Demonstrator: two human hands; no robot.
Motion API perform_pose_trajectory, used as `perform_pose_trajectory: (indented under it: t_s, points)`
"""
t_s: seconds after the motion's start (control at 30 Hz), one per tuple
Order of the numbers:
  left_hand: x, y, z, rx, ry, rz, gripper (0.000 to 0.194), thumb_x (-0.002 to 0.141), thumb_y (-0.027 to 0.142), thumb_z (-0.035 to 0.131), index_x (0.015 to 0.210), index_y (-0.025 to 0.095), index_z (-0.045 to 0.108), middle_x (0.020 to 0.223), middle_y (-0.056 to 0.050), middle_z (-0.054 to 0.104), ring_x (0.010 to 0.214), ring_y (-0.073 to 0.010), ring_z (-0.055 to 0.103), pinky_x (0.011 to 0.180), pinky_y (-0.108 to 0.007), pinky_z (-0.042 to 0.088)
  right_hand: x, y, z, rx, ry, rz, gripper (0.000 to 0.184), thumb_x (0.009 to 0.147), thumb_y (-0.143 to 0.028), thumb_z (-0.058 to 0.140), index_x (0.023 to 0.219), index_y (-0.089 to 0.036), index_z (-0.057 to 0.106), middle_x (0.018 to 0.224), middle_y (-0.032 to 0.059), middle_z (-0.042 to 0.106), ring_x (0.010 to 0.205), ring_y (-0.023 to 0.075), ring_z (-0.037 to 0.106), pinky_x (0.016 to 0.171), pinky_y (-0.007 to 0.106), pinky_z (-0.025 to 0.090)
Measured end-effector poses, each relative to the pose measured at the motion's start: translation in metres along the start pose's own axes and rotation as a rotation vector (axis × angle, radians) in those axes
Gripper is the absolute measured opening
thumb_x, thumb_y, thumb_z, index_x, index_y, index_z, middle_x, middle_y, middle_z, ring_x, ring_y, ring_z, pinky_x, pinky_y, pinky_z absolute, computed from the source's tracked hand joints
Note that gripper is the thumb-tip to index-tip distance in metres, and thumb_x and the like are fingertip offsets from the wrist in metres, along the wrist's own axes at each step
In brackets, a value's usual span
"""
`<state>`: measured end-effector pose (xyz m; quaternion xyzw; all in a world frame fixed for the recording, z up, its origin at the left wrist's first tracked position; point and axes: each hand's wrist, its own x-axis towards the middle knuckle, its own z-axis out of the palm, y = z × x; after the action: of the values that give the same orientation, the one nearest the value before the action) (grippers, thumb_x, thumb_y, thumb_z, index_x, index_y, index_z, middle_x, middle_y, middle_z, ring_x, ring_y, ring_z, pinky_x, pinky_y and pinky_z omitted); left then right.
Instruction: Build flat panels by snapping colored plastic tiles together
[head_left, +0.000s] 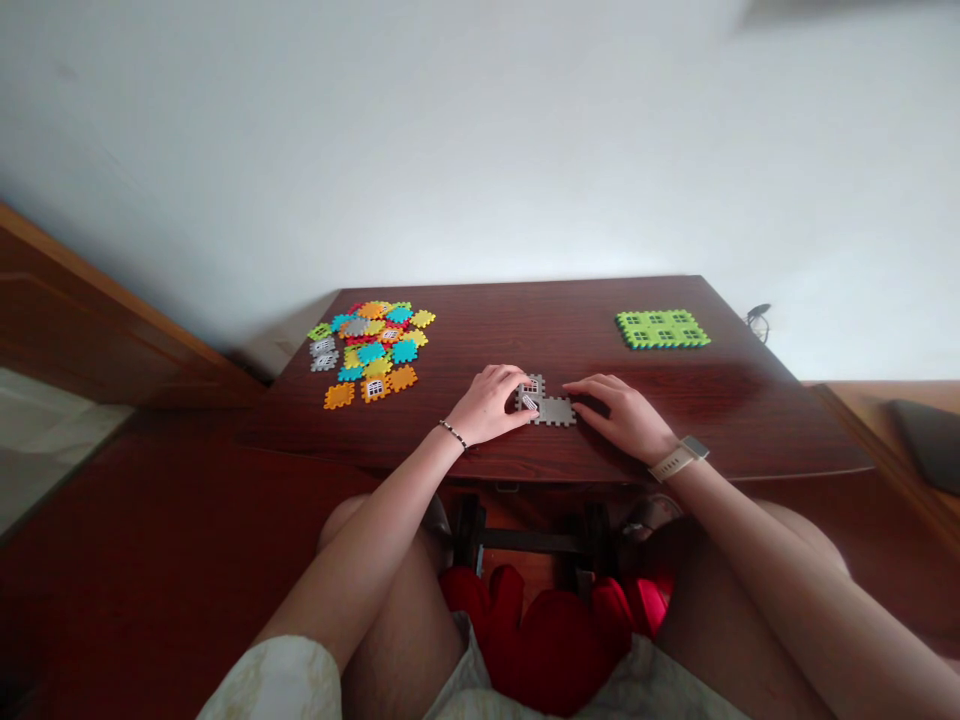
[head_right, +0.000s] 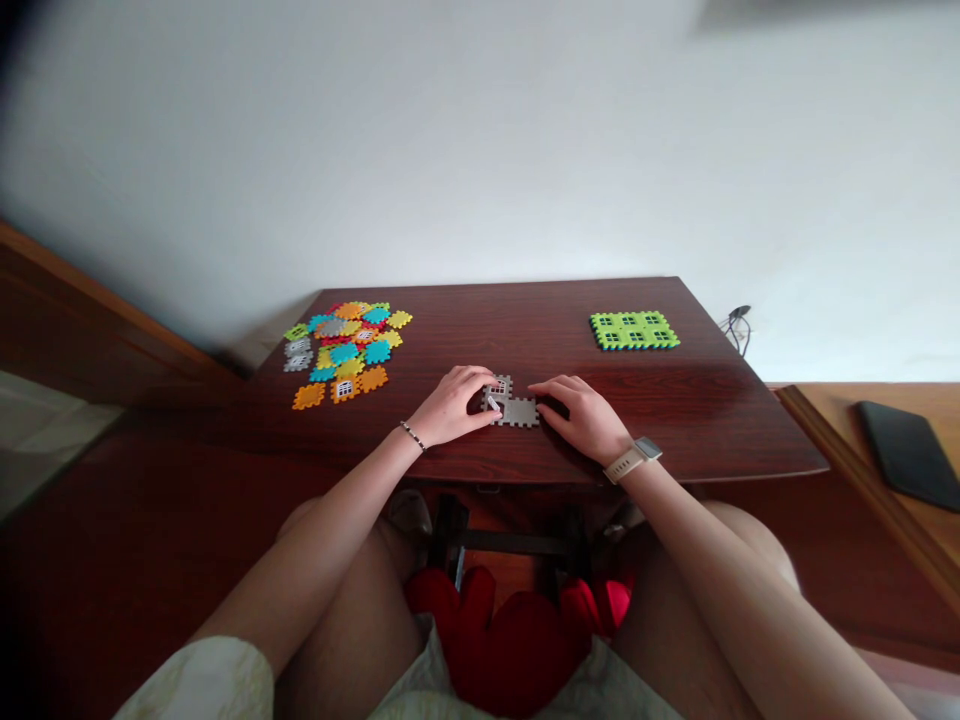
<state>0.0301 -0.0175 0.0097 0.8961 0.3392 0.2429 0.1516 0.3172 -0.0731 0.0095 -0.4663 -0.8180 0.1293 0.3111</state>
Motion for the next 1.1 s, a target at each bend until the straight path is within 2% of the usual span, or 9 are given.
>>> perform_pose_trajectory:
  t_s: [0.2, 0.3, 0.4, 0.6, 0.77, 0.9, 1.1]
  points:
    - [-0.004, 0.007, 0.000, -0.026, 0.053, 0.023, 0.059, 0.088, 0.049, 0.089, 0.132, 0.023, 0.059, 0.146, -0.015, 0.063, 0.141, -0.0357, 0.058, 0.121, -0.055, 0.048, 0.000, -0.003, 0.000, -0.005, 0.015, -0.010, 0.030, 0.104, -0.029, 0.061, 0.131, -0.028, 0.075, 0.123, 0.0100, 0.078, 0.114, 0.0333, 0.072, 0.103, 0.057, 0.060]
    - [-0.008, 0.008, -0.004, -0.040, 0.022, 0.038, 0.076, 0.085, 0.049, 0.091, 0.147, 0.025, 0.052, 0.154, -0.016, 0.060, 0.146, -0.0367, 0.056, 0.123, -0.057, 0.047, 0.000, -0.007, -0.001, -0.009, 0.031, -0.031, 0.032, 0.105, -0.029, 0.060, 0.133, -0.030, 0.074, 0.124, 0.0107, 0.078, 0.114, 0.0336, 0.072, 0.103, 0.057, 0.061]
    - [-0.012, 0.001, -0.009, -0.040, -0.019, 0.046, 0.089, 0.089, 0.048, 0.088, 0.161, 0.025, 0.041, 0.166, -0.017, 0.051, 0.156, -0.0363, 0.049, 0.129, -0.058, 0.041, 0.001, -0.012, -0.002, 0.005, 0.041, -0.061, 0.034, 0.106, -0.030, 0.060, 0.138, -0.031, 0.073, 0.126, 0.0107, 0.076, 0.116, 0.0330, 0.071, 0.104, 0.056, 0.061]
    - [-0.013, -0.011, -0.007, -0.033, -0.080, 0.046, 0.085, 0.092, 0.037, 0.082, 0.165, 0.023, 0.038, 0.165, -0.017, 0.053, 0.155, -0.0351, 0.050, 0.130, -0.058, 0.041, 0.011, -0.024, 0.004, 0.085, -0.024, -0.170, 0.043, 0.106, -0.028, 0.061, 0.148, -0.033, 0.067, 0.137, 0.0102, 0.073, 0.125, 0.0319, 0.070, 0.109, 0.054, 0.060]
    - [-0.010, -0.009, -0.005, -0.030, -0.084, 0.039, 0.087, 0.090, 0.043, 0.085, 0.162, 0.023, 0.041, 0.162, -0.017, 0.056, 0.151, -0.0366, 0.053, 0.127, -0.058, 0.044, 0.024, -0.028, 0.014, 0.128, -0.082, -0.271, 0.040, 0.108, -0.024, 0.059, 0.144, -0.035, 0.072, 0.148, 0.0078, 0.071, 0.134, 0.0299, 0.069, 0.114, 0.053, 0.059]
    - [-0.010, -0.008, -0.005, -0.042, -0.090, 0.041, 0.087, 0.090, 0.046, 0.086, 0.162, 0.024, 0.042, 0.160, -0.016, 0.057, 0.150, -0.0366, 0.054, 0.127, -0.058, 0.045, 0.030, -0.025, 0.020, 0.148, -0.109, -0.248, 0.032, 0.107, -0.025, 0.063, 0.133, -0.034, 0.079, 0.139, 0.0077, 0.077, 0.127, 0.0299, 0.074, 0.110, 0.051, 0.062]
    - [-0.009, -0.008, -0.004, -0.051, -0.085, 0.037, 0.088, 0.088, 0.045, 0.089, 0.161, 0.024, 0.044, 0.160, -0.016, 0.058, 0.149, -0.0362, 0.055, 0.127, -0.057, 0.044, 0.035, -0.028, 0.022, 0.198, -0.103, -0.218, 0.024, 0.105, -0.028, 0.065, 0.124, -0.031, 0.080, 0.128, 0.0077, 0.079, 0.121, 0.0283, 0.076, 0.108, 0.047, 0.063]
